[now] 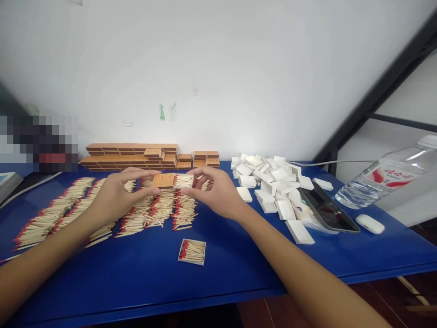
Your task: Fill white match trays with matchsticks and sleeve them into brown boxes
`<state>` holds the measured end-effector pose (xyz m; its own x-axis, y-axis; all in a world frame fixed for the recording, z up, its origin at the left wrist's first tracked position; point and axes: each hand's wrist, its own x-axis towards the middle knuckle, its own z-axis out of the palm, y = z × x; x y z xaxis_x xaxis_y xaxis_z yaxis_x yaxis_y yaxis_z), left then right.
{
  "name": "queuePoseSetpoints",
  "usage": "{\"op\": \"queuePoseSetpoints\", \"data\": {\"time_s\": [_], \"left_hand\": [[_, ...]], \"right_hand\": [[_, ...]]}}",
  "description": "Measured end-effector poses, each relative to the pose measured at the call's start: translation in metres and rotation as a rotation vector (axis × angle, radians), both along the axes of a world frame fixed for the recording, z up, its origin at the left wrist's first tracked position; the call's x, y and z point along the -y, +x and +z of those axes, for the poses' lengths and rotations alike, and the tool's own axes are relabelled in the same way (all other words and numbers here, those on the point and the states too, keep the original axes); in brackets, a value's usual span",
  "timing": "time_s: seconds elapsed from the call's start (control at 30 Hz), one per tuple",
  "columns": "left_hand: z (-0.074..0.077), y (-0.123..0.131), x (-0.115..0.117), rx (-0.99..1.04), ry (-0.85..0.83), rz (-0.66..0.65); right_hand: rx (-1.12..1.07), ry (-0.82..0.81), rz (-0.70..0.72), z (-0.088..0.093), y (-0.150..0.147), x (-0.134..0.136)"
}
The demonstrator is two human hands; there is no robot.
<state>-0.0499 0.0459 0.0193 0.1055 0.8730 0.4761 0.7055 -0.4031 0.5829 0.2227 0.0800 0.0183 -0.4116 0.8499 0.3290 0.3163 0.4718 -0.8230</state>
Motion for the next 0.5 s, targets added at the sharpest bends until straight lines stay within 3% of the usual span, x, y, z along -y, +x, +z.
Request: {"op": "queuePoseSetpoints", "data": {"time_s": [0.5], "left_hand": [[0.0052, 0.0017, 0.0018, 0.064, -0.034, -0.054]], "right_hand": [[-0.031, -0.064, 0.065, 0.0011, 0.0022, -0.0018]]}}
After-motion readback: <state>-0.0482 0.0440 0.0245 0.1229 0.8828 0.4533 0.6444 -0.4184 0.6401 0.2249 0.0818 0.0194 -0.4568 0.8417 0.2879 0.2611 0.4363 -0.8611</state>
